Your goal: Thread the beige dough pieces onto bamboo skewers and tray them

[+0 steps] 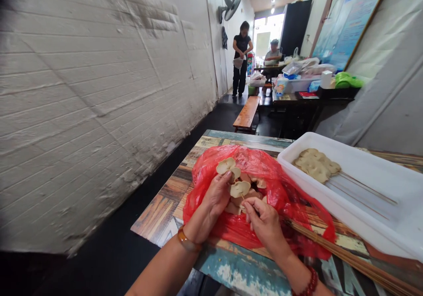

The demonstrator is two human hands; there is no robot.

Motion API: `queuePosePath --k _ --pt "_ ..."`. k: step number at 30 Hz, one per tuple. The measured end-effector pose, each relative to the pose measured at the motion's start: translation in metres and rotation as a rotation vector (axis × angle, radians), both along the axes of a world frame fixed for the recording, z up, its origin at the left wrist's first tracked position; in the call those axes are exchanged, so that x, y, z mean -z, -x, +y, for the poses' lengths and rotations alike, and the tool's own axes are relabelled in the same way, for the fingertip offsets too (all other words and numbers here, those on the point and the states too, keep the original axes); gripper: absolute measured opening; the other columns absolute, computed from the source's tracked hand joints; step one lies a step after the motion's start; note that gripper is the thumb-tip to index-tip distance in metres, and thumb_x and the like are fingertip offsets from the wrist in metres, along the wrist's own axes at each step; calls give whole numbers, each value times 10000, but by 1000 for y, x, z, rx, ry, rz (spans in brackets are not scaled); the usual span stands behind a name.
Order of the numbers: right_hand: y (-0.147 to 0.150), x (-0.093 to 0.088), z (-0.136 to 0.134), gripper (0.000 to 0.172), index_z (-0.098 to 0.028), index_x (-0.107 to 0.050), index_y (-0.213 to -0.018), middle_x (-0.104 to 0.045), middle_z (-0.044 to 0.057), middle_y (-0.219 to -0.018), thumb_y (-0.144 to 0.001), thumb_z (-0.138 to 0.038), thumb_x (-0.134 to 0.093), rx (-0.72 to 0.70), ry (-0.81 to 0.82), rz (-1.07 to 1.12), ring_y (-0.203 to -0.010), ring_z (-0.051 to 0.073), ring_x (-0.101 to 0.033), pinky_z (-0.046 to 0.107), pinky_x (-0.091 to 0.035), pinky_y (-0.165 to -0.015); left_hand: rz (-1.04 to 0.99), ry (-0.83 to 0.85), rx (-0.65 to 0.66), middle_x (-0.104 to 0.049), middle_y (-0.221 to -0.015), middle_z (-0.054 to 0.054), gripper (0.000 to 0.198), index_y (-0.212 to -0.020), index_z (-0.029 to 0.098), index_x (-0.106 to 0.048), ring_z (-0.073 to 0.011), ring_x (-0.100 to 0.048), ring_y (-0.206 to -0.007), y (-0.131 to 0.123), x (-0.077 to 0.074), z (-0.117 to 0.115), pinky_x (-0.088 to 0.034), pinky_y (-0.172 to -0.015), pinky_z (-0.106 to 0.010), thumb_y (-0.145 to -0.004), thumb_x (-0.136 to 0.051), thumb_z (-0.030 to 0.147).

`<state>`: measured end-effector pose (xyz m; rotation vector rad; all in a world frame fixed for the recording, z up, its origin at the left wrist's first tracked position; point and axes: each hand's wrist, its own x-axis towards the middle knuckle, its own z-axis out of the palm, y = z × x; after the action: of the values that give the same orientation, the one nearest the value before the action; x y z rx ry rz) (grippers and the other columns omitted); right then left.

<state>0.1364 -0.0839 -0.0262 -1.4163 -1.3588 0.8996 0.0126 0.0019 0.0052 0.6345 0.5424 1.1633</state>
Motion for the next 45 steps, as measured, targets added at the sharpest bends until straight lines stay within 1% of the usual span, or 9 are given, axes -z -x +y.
queuePosePath --k 8,13,17,20,23,26,34,39,45 --pt "-1 5 1 348 -194 -622 -794 -534 -40 -506 -888 -490 -466 29 -21 -77 -379 114 -498 227 -393 -420 71 51 -21 -646 -673 -39 322 -755 105 -665 -130 -563 -587 0 -1 -2 -432 -639 -272 -579 -808 333" --pt "-4 7 2 333 -195 -621 -803 -533 -40 -521 -896 -472 -460 28 -36 -108 -388 118 -510 234 -399 -434 156 62 -43 -636 -637 -35 324 -703 103 -676 -122 -559 -573 -1 3 -3 -414 -606 -249 -544 -826 342" --pt "-5 6 1 333 -194 -617 -797 -526 -42 -524 -892 -476 -466 31 -33 -93 -382 115 -509 230 -402 -426 186 50 -19 -651 -678 -45 304 -737 105 -683 -125 -566 -594 -2 4 -5 -422 -615 -248 -574 -813 326" --pt "-5 4 1 331 -194 -617 -795 -525 -41 -525 -891 -475 -469 27 -39 -74 -381 113 -506 226 -400 -418 116 5 12 -666 -779 -53 272 -822 130 -683 -138 -582 -657 0 -1 -5 -444 -670 -268 -629 -782 294" --pt "-4 3 0 326 -197 -616 -789 -527 -41 -519 -893 -468 -468 9 -36 -78 -380 112 -503 224 -397 -416 50 -22 -64 -658 -799 -32 212 -812 168 -678 -135 -571 -670 5 -6 0 -444 -681 -268 -667 -750 305" --pt "-5 3 -1 322 -201 -614 -774 -539 -37 -516 -896 -459 -464 -23 -45 -109 -379 113 -499 227 -394 -420 78 -6 -141 -635 -733 -14 182 -735 178 -667 -125 -542 -633 11 -5 8 -426 -641 -251 -655 -754 317" --pt "-6 8 -1 315 -201 -616 -788 -535 -37 -525 -905 -441 -449 -33 -43 -165 -395 120 -497 241 -389 -447 125 33 -150 -578 -623 3 287 -671 129 -619 -94 -483 -560 13 6 13 -370 -597 -232 -612 -783 357" --pt "-7 8 -1 320 -202 -620 -812 -524 -39 -528 -905 -452 -443 -18 -23 -166 -402 126 -499 249 -391 -454 138 2 -73 -573 -619 4 282 -660 127 -615 -92 -479 -555 12 2 8 -350 -576 -229 -619 -776 355" --pt "-7 7 -1 322 -195 -622 -823 -517 -42 -524 -892 -467 -464 -8 -8 -132 -389 122 -496 240 -381 -434 134 -21 4 -608 -659 -17 249 -691 131 -631 -111 -508 -577 11 0 4 -380 -596 -242 -655 -751 347"
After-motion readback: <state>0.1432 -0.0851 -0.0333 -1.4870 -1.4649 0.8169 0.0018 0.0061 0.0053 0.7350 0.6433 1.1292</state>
